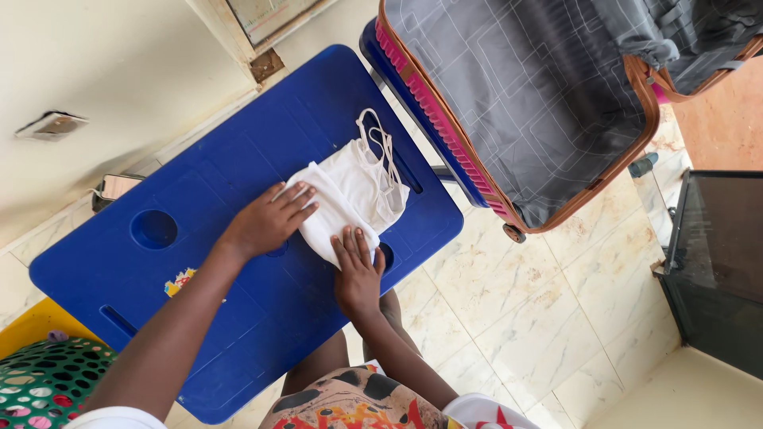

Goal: The person picks up a white top and denim shorts from a laundry basket and folds them by hand on a blue table before placing them into an open suitcase.

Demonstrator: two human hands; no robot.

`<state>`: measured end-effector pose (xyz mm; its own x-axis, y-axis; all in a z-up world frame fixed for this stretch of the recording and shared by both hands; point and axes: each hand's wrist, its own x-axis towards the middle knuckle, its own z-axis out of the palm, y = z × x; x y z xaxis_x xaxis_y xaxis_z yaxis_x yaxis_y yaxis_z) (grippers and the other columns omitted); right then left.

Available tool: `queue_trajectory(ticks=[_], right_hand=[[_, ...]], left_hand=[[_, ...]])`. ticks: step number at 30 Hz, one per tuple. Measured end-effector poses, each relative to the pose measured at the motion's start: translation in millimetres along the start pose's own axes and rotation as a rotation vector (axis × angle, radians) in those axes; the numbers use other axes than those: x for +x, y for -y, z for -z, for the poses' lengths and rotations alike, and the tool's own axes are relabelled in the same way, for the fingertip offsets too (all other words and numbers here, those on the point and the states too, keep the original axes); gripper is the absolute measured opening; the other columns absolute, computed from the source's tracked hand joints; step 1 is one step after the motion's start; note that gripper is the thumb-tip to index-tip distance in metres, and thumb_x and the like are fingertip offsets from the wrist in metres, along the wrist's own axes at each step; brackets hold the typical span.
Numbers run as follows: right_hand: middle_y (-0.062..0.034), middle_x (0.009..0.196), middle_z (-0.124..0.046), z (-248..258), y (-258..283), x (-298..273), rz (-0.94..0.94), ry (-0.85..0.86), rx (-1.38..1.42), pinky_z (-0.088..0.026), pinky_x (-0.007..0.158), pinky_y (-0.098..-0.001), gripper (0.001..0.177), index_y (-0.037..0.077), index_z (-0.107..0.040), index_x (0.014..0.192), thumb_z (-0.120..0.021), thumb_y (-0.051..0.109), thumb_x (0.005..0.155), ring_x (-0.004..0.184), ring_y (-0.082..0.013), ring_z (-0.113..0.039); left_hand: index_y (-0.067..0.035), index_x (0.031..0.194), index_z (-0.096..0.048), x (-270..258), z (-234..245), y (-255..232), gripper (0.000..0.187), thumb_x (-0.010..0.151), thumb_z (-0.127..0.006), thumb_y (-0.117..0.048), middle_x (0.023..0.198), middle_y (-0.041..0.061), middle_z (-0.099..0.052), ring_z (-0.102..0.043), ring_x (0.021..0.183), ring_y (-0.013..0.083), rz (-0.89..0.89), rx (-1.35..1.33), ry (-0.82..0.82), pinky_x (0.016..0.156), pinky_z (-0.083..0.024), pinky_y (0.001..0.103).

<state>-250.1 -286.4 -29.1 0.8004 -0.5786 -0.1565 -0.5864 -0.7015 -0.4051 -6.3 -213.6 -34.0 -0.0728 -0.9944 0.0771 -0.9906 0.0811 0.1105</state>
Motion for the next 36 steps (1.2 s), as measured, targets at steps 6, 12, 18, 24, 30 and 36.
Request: queue_trajectory(ticks=[6, 12, 18, 24, 30, 36], right_hand=[[-0.0087, 0.149, -0.058, 61.7, -25.0, -11.5, -0.111, 0.153, 0.553, -0.025, 0.119, -0.0472, 0.043, 0.018, -0.065, 0.139, -0.058, 0.012, 0.097, 0.144, -0.026, -0.043], [-0.0128, 0.144, -0.062, 74.9, -37.0, -19.0, 0.046, 0.206, 0.627, -0.022, 0.117, -0.0469, 0.041, 0.015, -0.063, 0.138, -0.054, 0.014, 0.099, 0.145, -0.0311, -0.044], [-0.01, 0.125, -0.072, 75.8, -61.4, -18.9, -0.077, 0.371, 0.64, -0.029, 0.112, -0.0407, 0.038, 0.013, -0.069, 0.132, -0.052, 0.017, 0.098, 0.123, -0.0284, -0.052], [-0.0093, 0.108, -0.072, 41.7, -108.9, -1.4, -0.496, 0.214, 1.287, -0.05, 0.09, -0.0301, 0.036, 0.001, -0.07, 0.125, -0.057, 0.026, 0.102, 0.099, -0.0161, -0.064], [-0.0127, 0.102, -0.076, 38.9, -97.9, 15.3, -0.659, 0.071, 0.995, -0.056, 0.078, -0.0308, 0.043, 0.003, -0.061, 0.127, -0.071, 0.016, 0.087, 0.087, -0.0183, -0.071], [-0.0236, 0.096, -0.069, 26.4, -84.2, -7.3, -0.5, -0.269, 0.5, -0.056, 0.07, -0.0409, 0.055, -0.006, -0.06, 0.123, -0.083, 0.016, 0.078, 0.08, -0.0364, -0.069]], left_hand=[[-0.02, 0.117, -0.066, -7.9, 33.1, -20.6, 0.023, 0.095, -0.064, -0.027, 0.143, 0.0, -0.06, -0.049, 0.147, 0.0212, 0.174, -0.117, 0.298, 0.128, -0.034, 0.046], [-0.011, 0.147, -0.058, -6.9, 25.5, -72.0, 0.097, 0.062, -0.072, -0.054, 0.155, 0.017, -0.052, -0.041, 0.144, 0.0321, -0.008, -0.222, 0.021, 0.117, -0.028, 0.054], [-0.016, 0.116, -0.075, -30.2, 9.4, -91.3, 0.037, 0.079, -0.073, -0.011, 0.132, 0.004, -0.07, -0.055, 0.141, 0.0243, 0.232, -0.198, 0.005, 0.125, -0.031, 0.051], [-0.008, 0.099, -0.077, -7.5, 22.7, -59.4, 0.025, 0.082, -0.075, -0.027, 0.094, 0.014, -0.077, -0.076, 0.091, 0.0326, 0.773, -0.857, -0.024, 0.08, -0.059, 0.045], [-0.005, 0.111, -0.07, 27.4, -29.3, -76.1, 0.036, 0.096, -0.071, -0.037, 0.09, 0.019, -0.074, -0.07, 0.082, 0.0417, 1.094, -0.683, -0.081, 0.07, -0.053, 0.048], [-0.002, 0.105, -0.067, 39.3, -10.1, -125.1, 0.05, 0.088, -0.072, -0.049, 0.091, 0.02, -0.073, -0.072, 0.081, 0.0404, 0.979, -0.199, -0.328, 0.061, -0.054, 0.045]])
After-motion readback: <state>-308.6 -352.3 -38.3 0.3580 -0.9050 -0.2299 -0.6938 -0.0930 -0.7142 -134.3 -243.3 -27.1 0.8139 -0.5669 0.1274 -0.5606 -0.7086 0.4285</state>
